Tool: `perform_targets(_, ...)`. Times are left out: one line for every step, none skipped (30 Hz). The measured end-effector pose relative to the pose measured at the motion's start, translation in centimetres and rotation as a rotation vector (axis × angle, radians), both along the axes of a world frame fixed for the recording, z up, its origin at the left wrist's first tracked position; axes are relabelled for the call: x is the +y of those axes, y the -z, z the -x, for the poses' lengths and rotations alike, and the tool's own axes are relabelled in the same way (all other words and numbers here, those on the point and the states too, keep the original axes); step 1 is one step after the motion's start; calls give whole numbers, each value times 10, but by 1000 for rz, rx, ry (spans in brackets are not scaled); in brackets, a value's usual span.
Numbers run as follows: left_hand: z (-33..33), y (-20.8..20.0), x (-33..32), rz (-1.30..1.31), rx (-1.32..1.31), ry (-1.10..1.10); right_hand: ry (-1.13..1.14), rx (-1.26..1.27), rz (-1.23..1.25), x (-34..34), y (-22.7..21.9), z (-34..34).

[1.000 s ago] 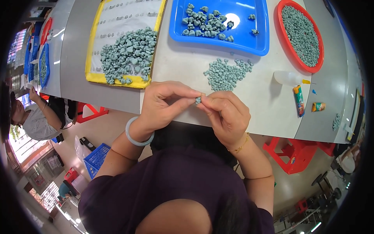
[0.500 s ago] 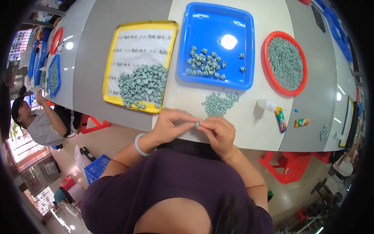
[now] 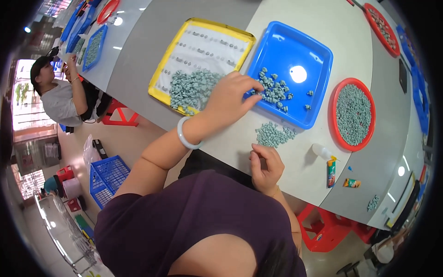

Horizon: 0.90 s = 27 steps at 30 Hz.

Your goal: The person assembles toy figurines by applying glue from a bottle onto small parts and attaching pieces together by hand.

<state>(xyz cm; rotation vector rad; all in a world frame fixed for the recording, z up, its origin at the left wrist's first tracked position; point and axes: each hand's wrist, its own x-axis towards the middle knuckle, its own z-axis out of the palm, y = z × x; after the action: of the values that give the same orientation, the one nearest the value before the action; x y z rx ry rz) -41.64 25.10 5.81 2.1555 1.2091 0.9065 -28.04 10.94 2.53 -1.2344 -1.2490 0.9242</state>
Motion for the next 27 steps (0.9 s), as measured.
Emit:
perform_targets(1, 2, 1, -16, 5, -9, -9, 5, -16, -1, 1, 0)
perform_targets(3, 4, 3, -63, -45, -4, -15, -25, -31, -2, 2, -1)
perform_targets(5, 5, 5, -110, -95, 5, -19, -55, -46, -3, 2, -1)
perform_targets(16, 5, 10, -137, -49, -53, -18, -50, -62, -3, 1, -2)
perform_targets(29, 1, 16, -147, -47, -46, -21, -53, -55, -3, 1, -2)
perform_targets(43, -5, 19, -149, 104, -139, -23, -53, -45, -5, 1, -2)
perform_targets(54, -9, 21, -150, 254, -232, -14, -48, -50, -5, 1, -2)
perform_targets(60, -11, 23, -157, 257, -225, -39, -54, -58, -4, 1, -3)
perform_targets(65, -11, 25, -92, 365, -195, -64, -60, -66, -3, 1, -3)
perform_targets(66, -11, 28, -27, 473, -164, -55, -59, -70, -1, 1, -4)
perform_targets(64, -11, 30, -26, 474, -153, -54, -77, -68, -1, 0, -5)
perform_targets(60, -12, 34, 46, 549, -157, -53, -97, -65, -2, 0, -6)
perform_targets(56, -12, 34, 118, 623, -158, -39, -100, -58, -4, 0, -6)
perform_targets(54, -10, 35, 116, 619, -137, -22, -100, -64, -6, 1, -7)
perform_targets(54, -7, 37, 73, 572, -124, -2, -101, -70, -7, 1, -8)
perform_targets(54, -4, 38, 32, 521, -108, 23, -111, -63, -10, -1, -11)
perform_targets(58, -2, 38, -49, 435, -95, 114, -153, -179, -14, -2, -14)
perform_targets(62, -1, 36, -125, 340, -79, 205, -204, -292, -22, -3, -20)
perform_targets(70, -4, 32, -168, 285, -108, 273, -204, -399, -31, 1, -29)
perform_targets(77, -11, 26, -209, 228, -146, 435, -179, -497, -29, 0, -35)
perform_targets(84, -16, 18, -136, 139, -139, 598, -160, -594, -25, 0, -41)
perform_targets(87, -21, 7, -62, 53, -136, 633, -276, -549, -29, 8, -62)
perform_targets(82, -22, -7, 162, -117, -95, 720, -299, -389, -26, 6, -70)
perform_targets(79, -22, -23, 386, -282, -59, 801, -313, -230, -22, 3, -76)
perform_targets(76, -10, -37, 461, -314, 44, 814, -321, -223, -18, 0, -86)
perform_targets(68, -6, -52, 559, -439, 116, 654, -401, -51, -12, -5, -94)
perform_targets(54, -1, -67, 661, -564, 188, 489, -477, 124, -10, -7, -99)
